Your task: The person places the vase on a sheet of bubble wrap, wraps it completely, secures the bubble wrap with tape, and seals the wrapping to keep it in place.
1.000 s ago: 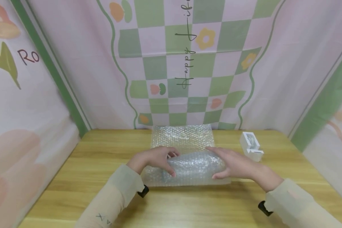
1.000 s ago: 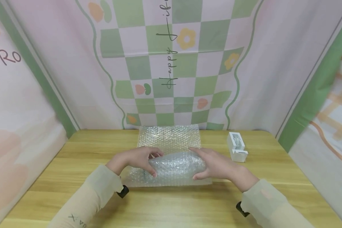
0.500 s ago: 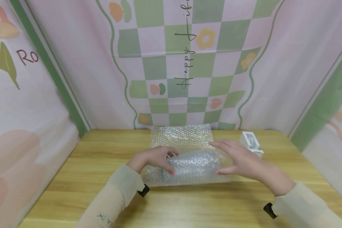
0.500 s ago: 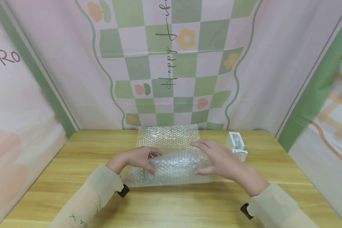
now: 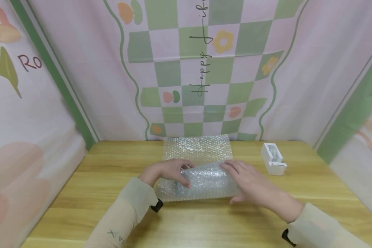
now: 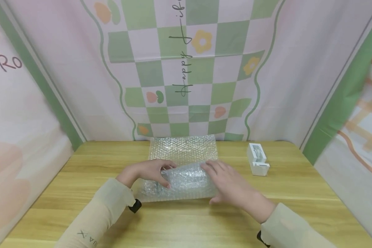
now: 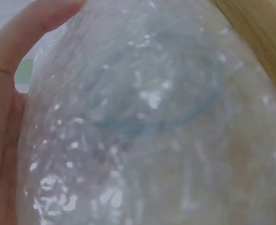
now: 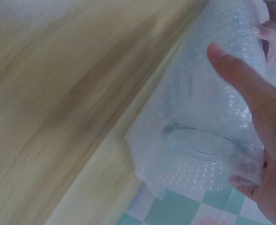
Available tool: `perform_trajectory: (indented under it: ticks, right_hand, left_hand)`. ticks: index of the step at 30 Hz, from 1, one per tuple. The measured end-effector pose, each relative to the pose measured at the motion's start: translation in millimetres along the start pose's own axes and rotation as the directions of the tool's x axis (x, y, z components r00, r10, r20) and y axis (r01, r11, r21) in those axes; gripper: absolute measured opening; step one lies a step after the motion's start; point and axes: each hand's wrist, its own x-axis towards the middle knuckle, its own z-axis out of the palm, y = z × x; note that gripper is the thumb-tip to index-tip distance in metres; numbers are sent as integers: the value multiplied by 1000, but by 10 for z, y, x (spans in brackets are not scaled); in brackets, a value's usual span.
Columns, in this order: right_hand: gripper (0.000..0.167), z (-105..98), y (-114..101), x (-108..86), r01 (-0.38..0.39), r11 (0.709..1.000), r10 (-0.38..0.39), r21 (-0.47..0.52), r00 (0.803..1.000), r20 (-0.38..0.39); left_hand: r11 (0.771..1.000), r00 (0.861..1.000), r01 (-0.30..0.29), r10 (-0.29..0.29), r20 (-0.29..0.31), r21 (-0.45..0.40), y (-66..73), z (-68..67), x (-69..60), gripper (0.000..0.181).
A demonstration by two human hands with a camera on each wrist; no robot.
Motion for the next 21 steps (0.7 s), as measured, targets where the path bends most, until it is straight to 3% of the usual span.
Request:
perform_trajectory:
  ticks: [4, 13, 21]
  right_hand:
    - [120, 40, 13, 28, 9, 1000, -9, -24, 1000, -5]
    - [109, 148, 123, 53, 65, 996, -70, -57, 992, -104]
    - [106, 64, 108, 71, 22, 999, -22, 34, 1000, -11]
  left_hand:
    - [1000, 1000, -3, 3, 4, 2, -27, -9, 12, 78]
    - [1000, 999, -6, 6, 42, 6, -40, -45, 55, 77]
    - [999, 996, -8, 3, 88, 54, -55, -79, 68, 82]
